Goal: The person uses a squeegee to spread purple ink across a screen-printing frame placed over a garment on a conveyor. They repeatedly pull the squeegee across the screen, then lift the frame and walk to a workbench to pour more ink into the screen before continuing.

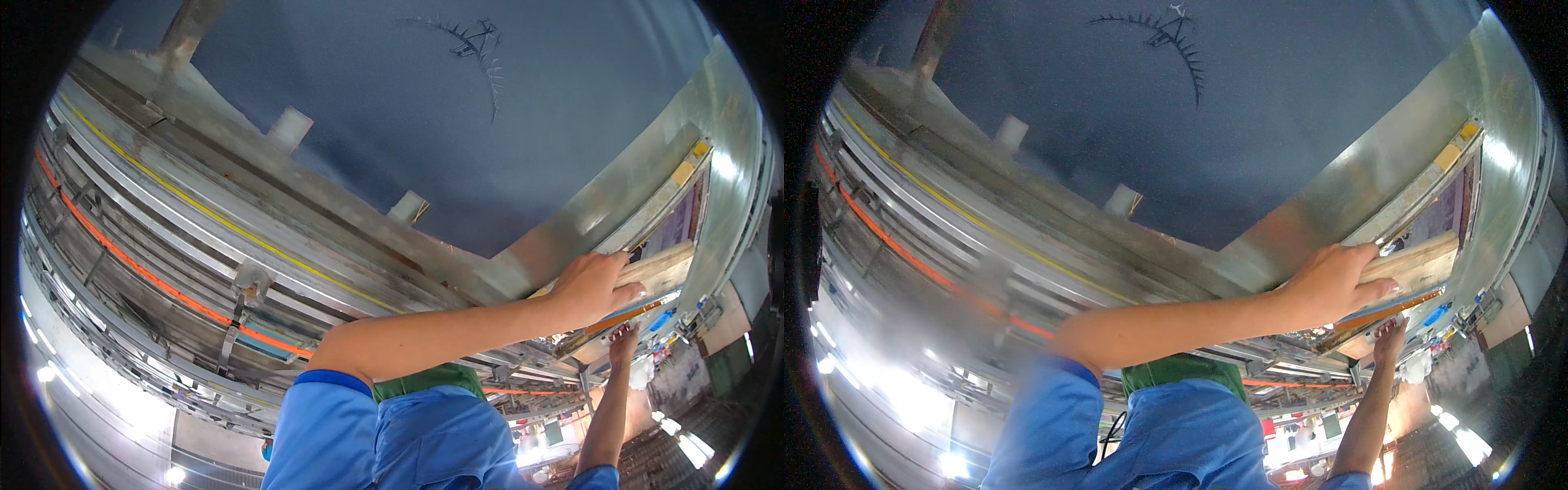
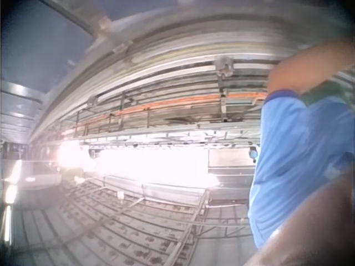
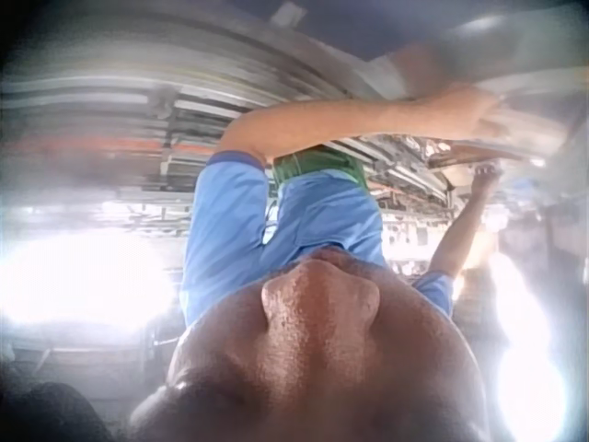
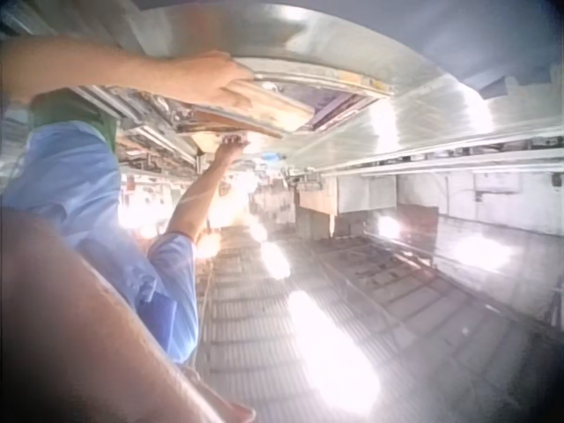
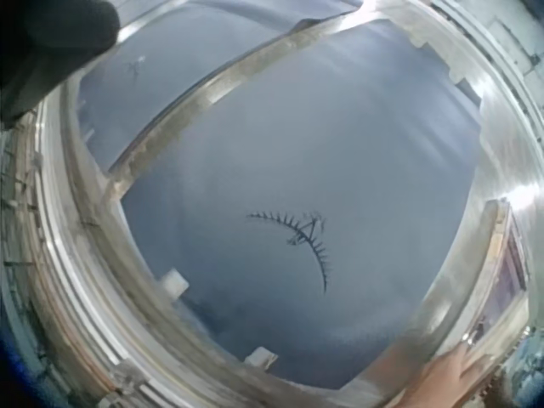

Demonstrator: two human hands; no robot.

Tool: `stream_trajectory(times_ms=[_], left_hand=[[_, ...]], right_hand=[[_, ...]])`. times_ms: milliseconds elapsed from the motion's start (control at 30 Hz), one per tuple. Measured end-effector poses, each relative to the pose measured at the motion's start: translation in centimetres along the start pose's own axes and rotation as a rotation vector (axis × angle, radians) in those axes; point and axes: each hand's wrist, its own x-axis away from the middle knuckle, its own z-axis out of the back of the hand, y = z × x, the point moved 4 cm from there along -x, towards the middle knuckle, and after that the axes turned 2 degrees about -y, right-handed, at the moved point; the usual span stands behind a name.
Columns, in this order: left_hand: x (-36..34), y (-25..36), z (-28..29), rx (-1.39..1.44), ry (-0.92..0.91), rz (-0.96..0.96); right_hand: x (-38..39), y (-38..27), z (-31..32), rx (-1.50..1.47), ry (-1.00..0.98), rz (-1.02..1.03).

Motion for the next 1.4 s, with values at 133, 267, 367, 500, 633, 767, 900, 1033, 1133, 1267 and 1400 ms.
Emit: stream_trajectory(times_ms=[133, 267, 367, 500, 633, 767, 900, 1033, 1133, 1267, 1400], left_hand=[[-0.2, -0.1, 0.0, 0.032, -0.008, 0.013], [-0.2, -0.1, -0.2, 0.029, 0.015, -0.017], [-0.4, -0.1, 0.0, 0.021, 0.003, -0.007], [-0.1, 0.1, 0.2, 0.043, -0.002, 0.022], [-0.1, -0.4, -0.3, -0.007, 0.045, -0.028], [-0.2, -0.2, -0.3, -0.132, 0.038, -0.063], [-0.4, 0.6, 0.0, -0.322, -0.115, -0.062], [-0.7, 0.0, 1.0, 0.05, -0.177, 0.08], [0.3, 0.9, -0.2, -0.209, -0.173, -0.001], [4.4, 1.2, -3.4, -0.638, -0.114, -0.172], [9.3, 2.8, -8.8, -1.181, -0.093, -0.228]], right_hand=[[0.3, -0.3, -0.2, 0.003, 0.001, 0.007], [0.2, -0.2, -0.1, -0.004, -0.001, 0.007], [0.3, -0.4, -0.4, 0.0, 0.022, 0.001], [0.4, -0.3, -0.6, -0.013, 0.042, 0.002], [0.2, 0.1, -0.9, 0.009, 0.054, 0.032], [-0.5, 1.5, 0.3, -0.049, 0.022, 0.034], [-3.5, 4.2, 4.6, -0.049, 0.135, 0.012], [0.2, -1.7, -4.9, -0.084, -0.164, 0.229], [0.1, -1.2, -3.6, -0.089, -0.166, 0.262], [-0.6, -0.4, -3.6, -0.136, -0.167, 0.328], [-1.7, 0.1, -5.1, -0.304, -0.137, 0.42]])
